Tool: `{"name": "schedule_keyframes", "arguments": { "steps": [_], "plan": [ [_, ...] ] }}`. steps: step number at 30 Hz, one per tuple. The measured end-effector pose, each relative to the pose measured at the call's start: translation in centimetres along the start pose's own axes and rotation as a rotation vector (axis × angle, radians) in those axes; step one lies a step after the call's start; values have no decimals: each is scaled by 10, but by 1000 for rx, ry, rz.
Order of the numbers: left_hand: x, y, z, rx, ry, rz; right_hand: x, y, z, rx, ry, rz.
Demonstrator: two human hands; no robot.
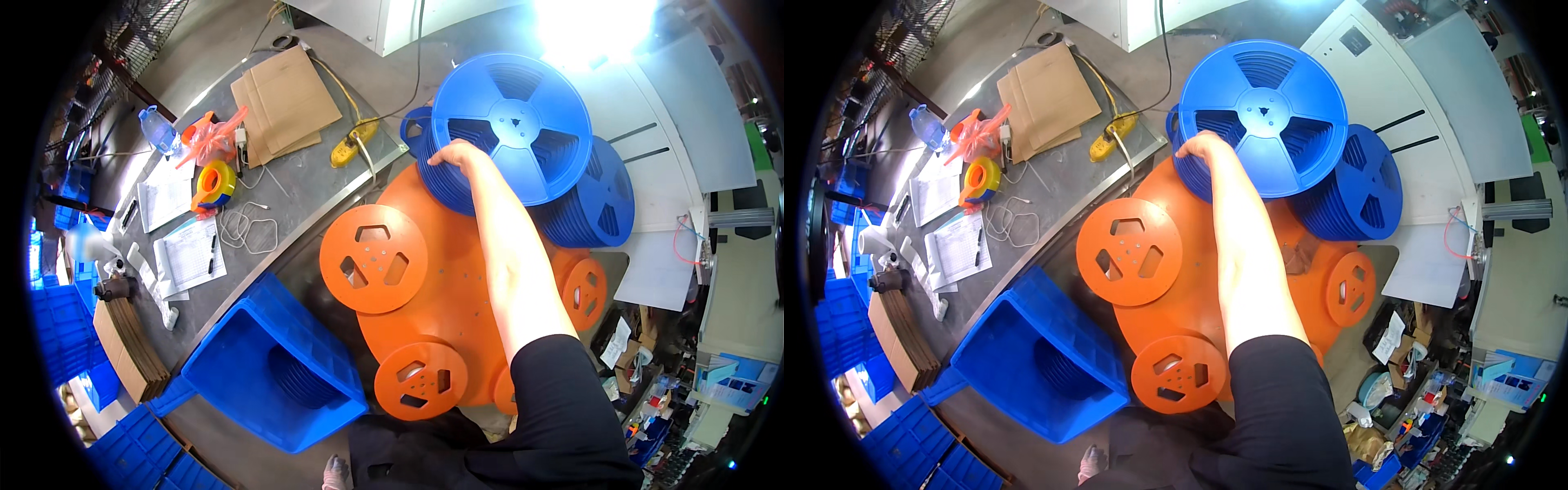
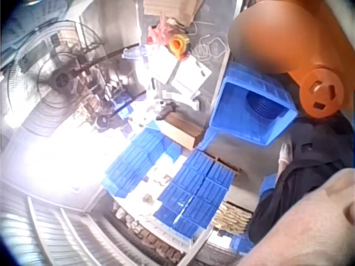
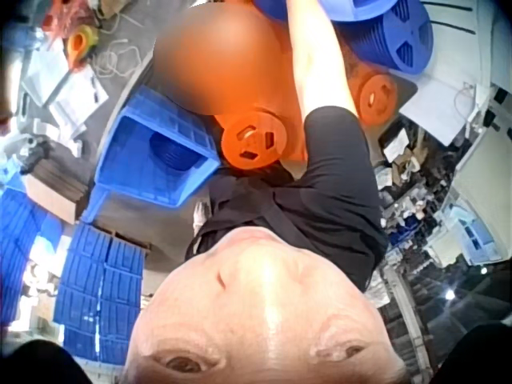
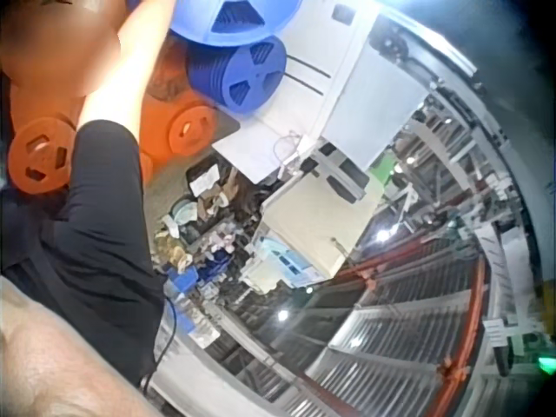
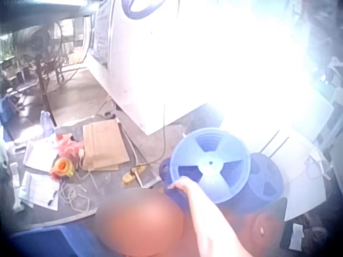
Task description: The person retrieves a blue plastic crate from a stack and places it on a workbench. They then repeatedly pick up blue circular plastic reels from a pile, inspect them, and place them into the crate one by one.
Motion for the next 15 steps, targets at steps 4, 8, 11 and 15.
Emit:
{"name": "schedule_keyframes", "arguments": {
  "steps": [4, 8, 11, 15],
  "plan": [
    [-3, -3, -4, -21, -24, 8, -10, -9, 2, -101, 33, 23],
    [12, 17, 22, -320, 303, 135, -22, -27, -8, -236, 53, 46],
    [5, 16, 6, -75, 77, 44, -34, -52, 2, -365, 8, 95],
    [-10, 20, -3, -225, 45, 46, -85, -68, -2, -482, -78, 239]
  ]
}}
Point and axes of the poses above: each hand's wrist, its own x-axis towards the middle knuckle, its own z-axis out of the back of the hand, y = z × x, the point moved 1 cm from there along x, towards the middle knuckle, and after that the axes turned 10 degrees about -y, right-handed, at the moved point
